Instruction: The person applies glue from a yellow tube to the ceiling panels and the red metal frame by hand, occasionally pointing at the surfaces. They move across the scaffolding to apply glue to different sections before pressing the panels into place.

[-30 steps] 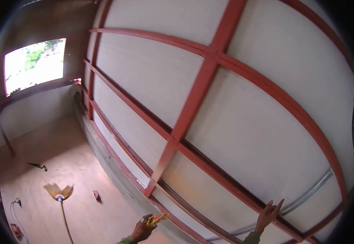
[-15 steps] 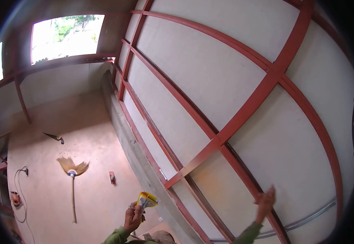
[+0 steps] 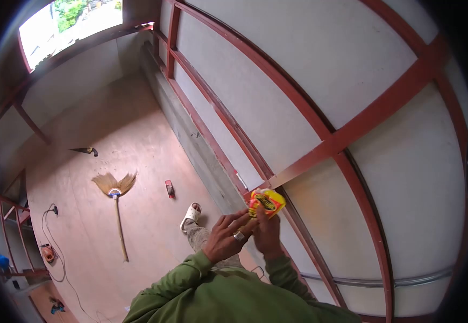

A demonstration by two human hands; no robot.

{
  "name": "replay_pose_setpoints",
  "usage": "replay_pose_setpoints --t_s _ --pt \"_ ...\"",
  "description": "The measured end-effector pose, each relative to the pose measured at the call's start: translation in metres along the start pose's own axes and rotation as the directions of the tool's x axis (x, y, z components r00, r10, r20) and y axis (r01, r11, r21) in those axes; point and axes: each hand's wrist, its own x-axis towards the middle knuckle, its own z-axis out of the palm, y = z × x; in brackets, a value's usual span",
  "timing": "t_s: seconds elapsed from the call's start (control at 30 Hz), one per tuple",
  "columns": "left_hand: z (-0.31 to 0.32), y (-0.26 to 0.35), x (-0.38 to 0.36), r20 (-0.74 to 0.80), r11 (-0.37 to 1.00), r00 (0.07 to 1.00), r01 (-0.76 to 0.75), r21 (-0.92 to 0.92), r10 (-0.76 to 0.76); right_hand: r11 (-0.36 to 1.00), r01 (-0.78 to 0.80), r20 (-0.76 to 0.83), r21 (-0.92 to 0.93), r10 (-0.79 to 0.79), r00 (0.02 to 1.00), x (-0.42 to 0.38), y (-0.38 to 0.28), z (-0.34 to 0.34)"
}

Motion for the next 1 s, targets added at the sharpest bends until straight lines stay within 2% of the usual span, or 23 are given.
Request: replay_pose_setpoints --t_s 0.03,0.07,0.1,0.17,0.2,0.23,0.3,0.33,0.37,0.43,0.5,0.53,0.57,0.63,0.7,0.73,0.77,0.83,0.9,0.97,1.0 --pt "-0.003 -0.01 0.006 0.013 1.0 1.0 -0.002 -0.008 0.002 0.993 -0.032 0.016 0.111 0.03 0.999 0.014 -0.007 0.0" --pt "-0.004 -0.02 0.014 0.05 0.998 0.999 0.0 -0.064 0.003 0.961 -0.005 -0.04 0.276 0.017 0.999 0.03 -0.009 -0.002" --pt "-0.003 -0.031 0.023 0.092 0.992 0.996 -0.006 -0.128 0.018 0.934 0.059 -0.127 0.352 -0.014 0.992 0.046 -0.02 0.0" --pt "0.004 -0.062 0.043 0.053 0.979 0.997 -0.051 -0.198 0.062 0.902 0.155 -0.155 0.402 -0.1 0.983 0.079 -0.052 -0.012" --pt "0.007 -0.08 0.056 0.051 0.975 0.998 -0.011 -0.223 0.023 0.886 0.201 -0.135 0.417 -0.158 0.978 0.097 -0.073 -0.013" --pt "0.008 -0.097 0.066 0.069 0.966 0.997 0.035 -0.257 -0.018 0.873 0.201 0.017 0.444 -0.232 0.972 0.111 -0.093 -0.016" --pt "0.013 -0.134 0.104 0.081 0.953 0.994 0.094 -0.288 -0.074 0.745 0.194 0.069 0.638 -0.306 0.95 0.14 -0.129 -0.022" --pt "0.015 -0.153 0.125 0.078 0.96 0.996 0.052 -0.274 -0.031 0.752 0.201 0.02 0.628 -0.273 0.962 0.151 -0.149 -0.018" --pt "0.018 -0.172 0.146 0.051 0.957 0.999 0.017 -0.288 -0.002 0.776 0.228 0.05 0.588 -0.316 0.948 0.166 -0.159 -0.02" --pt "0.018 -0.2 0.194 0.04 0.954 0.999 -0.02 -0.298 0.033 0.811 0.26 -0.039 0.523 -0.282 0.959 0.188 -0.185 -0.012" --pt "0.02 -0.212 0.211 -0.016 0.947 0.995 -0.099 -0.307 0.099 0.81 0.345 -0.097 0.475 -0.341 0.935 0.174 -0.188 -0.005" --pt "0.021 -0.225 0.237 -0.026 0.947 0.992 -0.129 -0.295 0.127 0.864 0.429 -0.192 0.263 -0.389 0.901 0.182 -0.2 0.0" --pt "0.024 -0.233 0.257 -0.071 0.942 0.983 -0.182 -0.282 0.169 0.864 0.502 -0.258 0.018 -0.482 0.838 0.186 -0.214 0.004" --pt "0.029 -0.25 0.292 -0.141 0.921 0.969 -0.239 -0.308 0.204 0.774 0.632 -0.133 0.037 -0.623 0.771 0.175 -0.249 0.006" --pt "0.03 -0.259 0.33 -0.24 0.914 0.944 -0.291 -0.281 0.227 0.658 0.731 -0.184 -0.181 -0.752 0.632 0.156 -0.288 0.028" --pt "0.028 -0.264 0.353 -0.29 0.901 0.922 -0.336 -0.275 0.255 0.476 0.705 -0.167 -0.527 -0.871 0.463 0.149 -0.306 0.026" --pt "0.024 -0.267 0.375 -0.334 0.894 0.898 -0.375 -0.245 0.285 0.244 0.552 -0.086 -0.797 -0.951 0.296 0.145 -0.324 0.026" --pt "0.021 -0.276 0.41 -0.402 0.881 0.87 -0.404 -0.247 0.286 0.025 0.532 -0.07 -0.846 -0.995 -0.064 0.15 -0.371 0.046" --pt "0.026 -0.289 0.439 -0.449 0.863 0.851 -0.422 -0.277 0.272 -0.028 0.241 0.037 -0.97 -0.999 0.035 0.133 -0.441 0.074" --pt "0.032 -0.301 0.46 -0.437 0.872 0.862 -0.401 -0.281 0.256 -0.078 0.164 0.068 -0.983 -0.995 -0.07 0.149 -0.499 0.104" --pt "0.035 -0.304 0.465 -0.389 0.887 0.883 -0.38 -0.263 0.263 -0.176 0.059 0.168 -0.983 -0.978 -0.12 0.156 -0.53 0.109"
